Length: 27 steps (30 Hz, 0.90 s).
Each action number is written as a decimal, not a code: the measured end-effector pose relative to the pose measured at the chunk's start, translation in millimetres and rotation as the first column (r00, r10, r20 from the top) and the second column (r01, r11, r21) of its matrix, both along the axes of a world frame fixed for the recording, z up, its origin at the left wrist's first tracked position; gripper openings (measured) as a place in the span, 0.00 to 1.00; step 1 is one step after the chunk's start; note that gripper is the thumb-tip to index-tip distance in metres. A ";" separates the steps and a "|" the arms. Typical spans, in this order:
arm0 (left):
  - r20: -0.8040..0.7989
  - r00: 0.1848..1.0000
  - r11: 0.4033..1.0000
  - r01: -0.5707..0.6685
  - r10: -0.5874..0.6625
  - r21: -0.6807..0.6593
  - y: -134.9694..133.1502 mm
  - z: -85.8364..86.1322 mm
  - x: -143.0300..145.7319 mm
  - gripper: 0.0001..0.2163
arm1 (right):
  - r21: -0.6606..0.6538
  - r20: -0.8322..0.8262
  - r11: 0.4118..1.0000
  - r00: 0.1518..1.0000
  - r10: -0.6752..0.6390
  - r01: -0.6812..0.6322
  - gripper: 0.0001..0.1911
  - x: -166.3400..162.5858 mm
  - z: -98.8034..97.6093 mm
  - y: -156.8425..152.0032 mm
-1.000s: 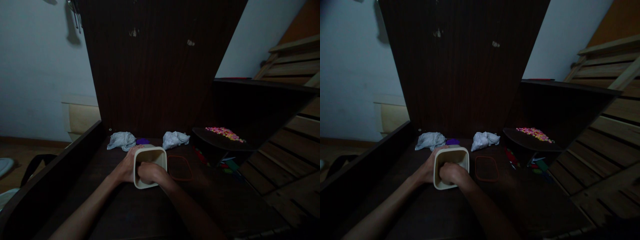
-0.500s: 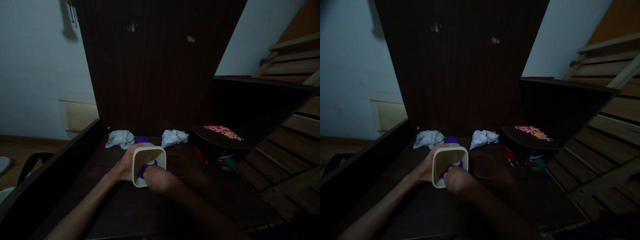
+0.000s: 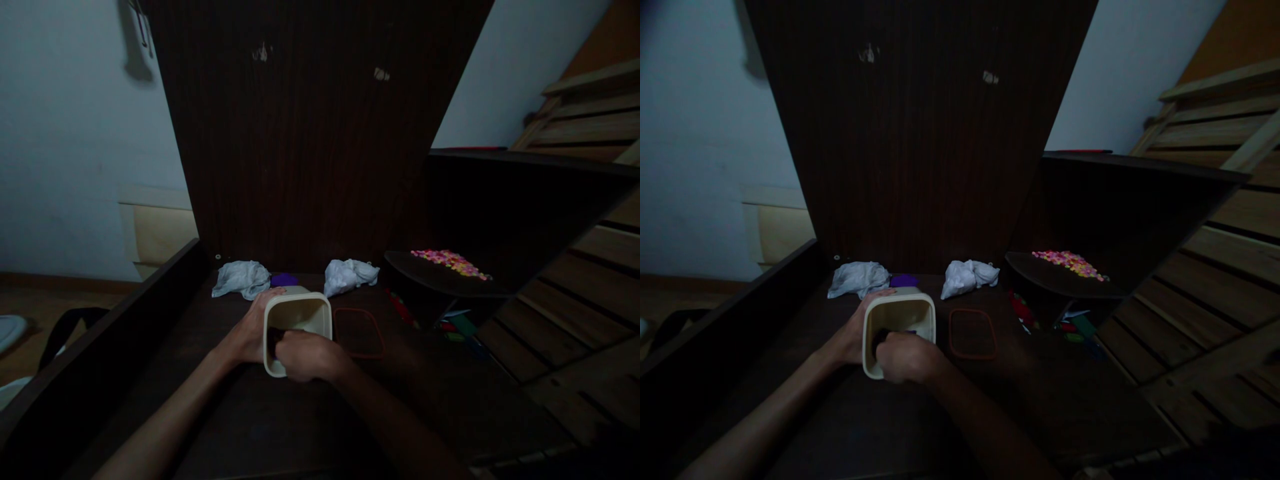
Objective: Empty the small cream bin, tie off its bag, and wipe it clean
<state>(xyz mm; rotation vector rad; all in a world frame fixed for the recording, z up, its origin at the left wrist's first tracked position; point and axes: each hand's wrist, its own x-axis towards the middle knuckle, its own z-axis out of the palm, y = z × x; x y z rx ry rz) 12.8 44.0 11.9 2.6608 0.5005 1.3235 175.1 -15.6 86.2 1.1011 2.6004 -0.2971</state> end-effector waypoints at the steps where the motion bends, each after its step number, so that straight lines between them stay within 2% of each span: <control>1: -0.004 1.000 1.000 -0.004 0.004 0.000 -0.3 0.4 -0.4 0.52 | 0.000 -0.007 1.000 1.000 0.024 -0.024 0.14 5.3 0.9 -7.2; 4: -0.019 1.000 0.999 -0.021 0.021 -0.024 -2.0 2.6 -1.1 0.51 | 0.062 -0.060 0.997 0.997 0.051 -0.048 0.21 23.4 1.8 -29.3; 8: -0.020 1.000 0.999 -0.002 0.001 -0.048 -4.8 6.6 0.5 0.52 | 0.145 -0.142 0.989 0.990 -0.020 0.041 0.23 41.0 2.5 -53.5; 10: -0.011 1.000 0.999 0.002 -0.003 -0.037 -5.8 7.8 1.5 0.53 | 0.176 -0.122 0.983 0.992 -0.034 0.056 0.24 41.1 4.5 -59.7; 16: -0.022 1.000 0.996 -0.019 0.017 -0.084 -5.2 7.5 -2.5 0.56 | 0.168 -0.034 0.980 0.994 -0.102 0.106 0.28 21.2 7.3 -52.1; 23: -0.064 0.997 0.998 -0.042 0.039 -0.053 -1.6 4.2 -6.7 0.58 | 0.184 -0.071 0.978 0.994 -0.084 0.096 0.26 21.0 5.4 -42.7; 27: -0.057 0.992 0.991 -0.118 0.114 -0.065 -3.1 3.1 -7.5 0.54 | 0.141 -0.146 0.975 0.977 -0.153 0.174 0.24 22.0 10.5 -41.3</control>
